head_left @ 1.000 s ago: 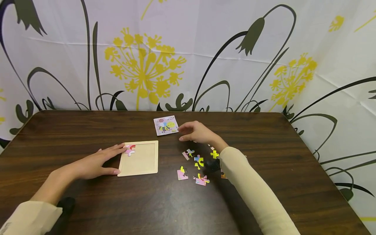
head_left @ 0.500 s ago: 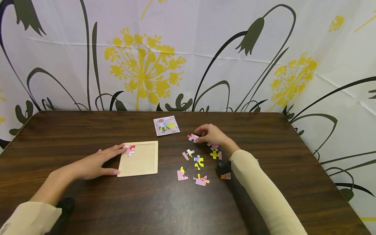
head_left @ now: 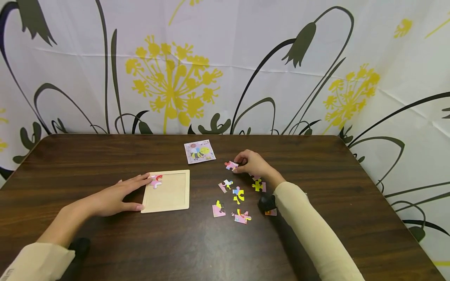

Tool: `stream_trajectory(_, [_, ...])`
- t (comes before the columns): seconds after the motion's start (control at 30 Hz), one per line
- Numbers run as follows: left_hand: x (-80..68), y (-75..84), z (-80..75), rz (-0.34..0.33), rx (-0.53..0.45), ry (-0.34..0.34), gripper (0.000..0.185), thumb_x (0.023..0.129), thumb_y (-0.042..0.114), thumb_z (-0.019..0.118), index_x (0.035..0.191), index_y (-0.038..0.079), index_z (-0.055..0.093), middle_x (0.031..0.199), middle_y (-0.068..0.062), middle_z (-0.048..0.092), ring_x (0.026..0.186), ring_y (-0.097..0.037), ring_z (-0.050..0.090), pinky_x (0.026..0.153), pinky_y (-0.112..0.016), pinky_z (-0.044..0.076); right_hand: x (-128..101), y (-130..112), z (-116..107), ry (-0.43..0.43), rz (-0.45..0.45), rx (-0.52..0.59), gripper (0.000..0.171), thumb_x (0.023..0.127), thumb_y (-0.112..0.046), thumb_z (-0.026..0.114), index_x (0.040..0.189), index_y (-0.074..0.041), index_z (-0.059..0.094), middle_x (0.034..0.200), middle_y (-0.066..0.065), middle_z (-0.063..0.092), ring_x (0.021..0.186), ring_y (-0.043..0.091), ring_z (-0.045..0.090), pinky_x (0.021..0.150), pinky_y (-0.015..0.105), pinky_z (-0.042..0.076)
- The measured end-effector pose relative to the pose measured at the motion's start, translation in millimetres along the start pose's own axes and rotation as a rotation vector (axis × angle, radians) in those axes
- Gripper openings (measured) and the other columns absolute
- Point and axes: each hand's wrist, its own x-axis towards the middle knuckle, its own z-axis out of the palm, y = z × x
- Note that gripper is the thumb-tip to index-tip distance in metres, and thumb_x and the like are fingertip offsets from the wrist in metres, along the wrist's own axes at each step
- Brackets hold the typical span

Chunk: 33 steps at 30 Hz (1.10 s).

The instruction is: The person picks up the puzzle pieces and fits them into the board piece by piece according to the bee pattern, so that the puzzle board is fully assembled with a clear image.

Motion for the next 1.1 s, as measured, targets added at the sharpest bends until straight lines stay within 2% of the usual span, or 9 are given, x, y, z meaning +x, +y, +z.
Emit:
stream_trajectory(0.23, [-0.3, -0.7, 0.4, 0.016, 0.006, 0.01, 0.084, 0.077, 0.045, 0.067, 0.141, 0.002, 0.031, 0.144, -0.028, 0.02, 0.13, -0.048, 0.018, 0.095, -0.07, 0.011, -2.0, -1.8, 2.6, 0.017, -0.012, -0.012, 0.027, 0.073, -0.015, 0.077, 0.093, -0.003, 0.064, 0.092, 0.007, 0.054, 0.08, 0.018, 0.047, 0.071, 0.028, 0.041])
stream_trajectory(0.47, [-1.5, -1.3, 0.8, -0.005, -0.006, 0.003, 0.086, 0.076, 0.045, 0.068, 0.141, 0.003, 0.031, 0.145, -0.027, 0.019, 0.131, -0.047, 0.016, 0.096, -0.069, 0.009, -2.1, -5.9, 3.2, 0.018, -0.022, -0.036, 0.025, 0.074, -0.014, 0.077, 0.092, -0.002, 0.063, 0.091, 0.007, 0.054, 0.079, 0.018, 0.047, 0.071, 0.028, 0.04])
stream_trajectory(1.1, [-0.9, -1.7, -0.1, -0.001, -0.01, 0.002, 0.087, 0.076, 0.047, 0.067, 0.142, 0.004, 0.03, 0.146, -0.027, 0.019, 0.131, -0.047, 0.015, 0.096, -0.069, 0.009, -2.4, -6.1, 2.8, 0.019, -0.025, -0.06, 0.023, 0.075, -0.014, 0.076, 0.09, -0.003, 0.063, 0.09, 0.007, 0.053, 0.077, 0.018, 0.047, 0.071, 0.029, 0.041])
